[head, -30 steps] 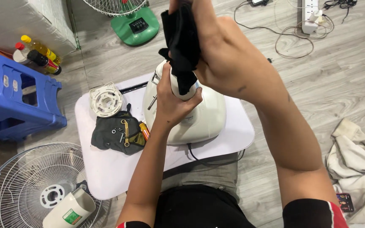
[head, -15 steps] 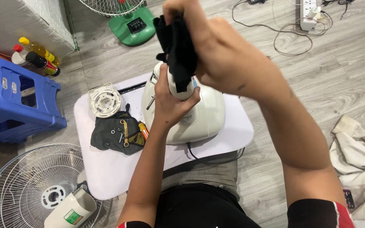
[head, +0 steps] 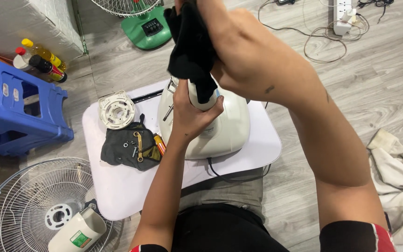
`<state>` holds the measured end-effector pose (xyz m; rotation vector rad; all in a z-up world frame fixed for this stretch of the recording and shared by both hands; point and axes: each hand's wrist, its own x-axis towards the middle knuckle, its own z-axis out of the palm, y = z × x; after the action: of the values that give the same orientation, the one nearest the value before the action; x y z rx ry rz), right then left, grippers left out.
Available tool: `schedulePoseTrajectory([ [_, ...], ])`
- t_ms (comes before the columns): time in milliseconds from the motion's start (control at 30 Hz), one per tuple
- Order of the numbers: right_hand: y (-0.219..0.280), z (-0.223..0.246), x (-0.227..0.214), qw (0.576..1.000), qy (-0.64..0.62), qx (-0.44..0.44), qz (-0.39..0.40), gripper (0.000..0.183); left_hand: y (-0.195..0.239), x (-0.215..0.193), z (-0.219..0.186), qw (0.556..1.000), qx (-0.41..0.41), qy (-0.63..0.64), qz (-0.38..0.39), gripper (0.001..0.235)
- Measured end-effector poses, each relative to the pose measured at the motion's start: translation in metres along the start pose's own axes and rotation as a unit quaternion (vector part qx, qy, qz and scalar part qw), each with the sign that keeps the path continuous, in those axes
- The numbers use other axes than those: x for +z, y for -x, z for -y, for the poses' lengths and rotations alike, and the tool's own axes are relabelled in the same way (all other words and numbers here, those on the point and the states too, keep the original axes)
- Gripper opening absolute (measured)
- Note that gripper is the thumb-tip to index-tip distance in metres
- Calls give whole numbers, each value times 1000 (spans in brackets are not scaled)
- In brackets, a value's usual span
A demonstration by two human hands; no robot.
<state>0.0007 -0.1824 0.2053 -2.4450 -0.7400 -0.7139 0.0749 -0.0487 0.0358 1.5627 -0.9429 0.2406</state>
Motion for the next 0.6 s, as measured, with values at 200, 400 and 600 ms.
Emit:
schedulePoseTrajectory([
  [200,-7,15,7,998,21,44,30,60,4,-1,0,999,-39,27,21,33],
  [400,-13,12,5,999,23,21,24,60,3,1,5,1000,-12,-1,3,45],
  [600,-16,13,2,996,52,40,64,67,2,1,4,1000,-11,2,4,44],
])
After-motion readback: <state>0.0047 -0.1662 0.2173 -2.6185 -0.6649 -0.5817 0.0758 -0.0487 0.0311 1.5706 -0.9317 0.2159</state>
